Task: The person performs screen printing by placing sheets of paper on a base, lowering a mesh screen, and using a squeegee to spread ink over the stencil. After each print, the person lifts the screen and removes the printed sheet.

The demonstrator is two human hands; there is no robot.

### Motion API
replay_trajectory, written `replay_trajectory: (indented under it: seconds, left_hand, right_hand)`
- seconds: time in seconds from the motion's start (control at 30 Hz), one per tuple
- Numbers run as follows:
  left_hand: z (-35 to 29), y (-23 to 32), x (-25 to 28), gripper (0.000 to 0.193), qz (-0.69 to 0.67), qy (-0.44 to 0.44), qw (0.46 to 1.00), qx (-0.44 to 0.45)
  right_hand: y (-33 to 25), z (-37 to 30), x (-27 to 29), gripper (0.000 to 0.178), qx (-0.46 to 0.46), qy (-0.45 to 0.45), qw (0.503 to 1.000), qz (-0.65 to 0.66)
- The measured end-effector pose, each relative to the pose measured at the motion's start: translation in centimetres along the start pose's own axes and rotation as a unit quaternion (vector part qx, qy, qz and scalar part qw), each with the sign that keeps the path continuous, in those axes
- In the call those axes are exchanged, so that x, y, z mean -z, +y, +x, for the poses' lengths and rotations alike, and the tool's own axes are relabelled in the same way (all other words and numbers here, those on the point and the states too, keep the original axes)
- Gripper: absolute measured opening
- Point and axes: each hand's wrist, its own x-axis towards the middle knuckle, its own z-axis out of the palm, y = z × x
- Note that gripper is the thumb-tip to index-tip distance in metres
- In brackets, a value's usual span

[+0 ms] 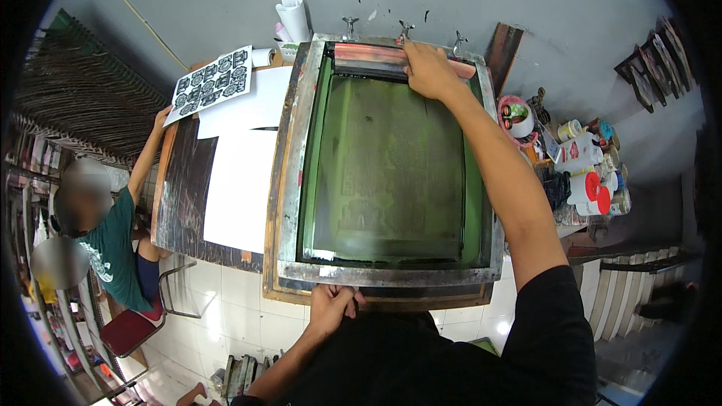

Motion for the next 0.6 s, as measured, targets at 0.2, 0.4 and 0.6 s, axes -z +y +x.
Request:
replay_trajectory:
  seconds: [0.2, 0.4, 0.6]
  left_hand:
    - [0.2, -0.6, -0.1, 0.029, -0.001, 0.004, 1.0, -0.022]
    - [0.2, -0.2, -0.3, 0.035, 0.01, 0.013, 1.0, -0.025]
    - [0.2, -0.4, -0.5, 0.034, -0.03, -0.008, 0.999, -0.031]
  right_hand:
    - [-4.9, -6.0, 3.2, 0.035, -0.029, -0.071, 0.997, -0.002]
    - [-13.5, -17.7, 7.0, 0.031, -0.002, -0.031, 0.999, 0.024]
    - [-20.0, -27.0, 10.5, 0.031, -0.004, -0.011, 0.997, 0.074]
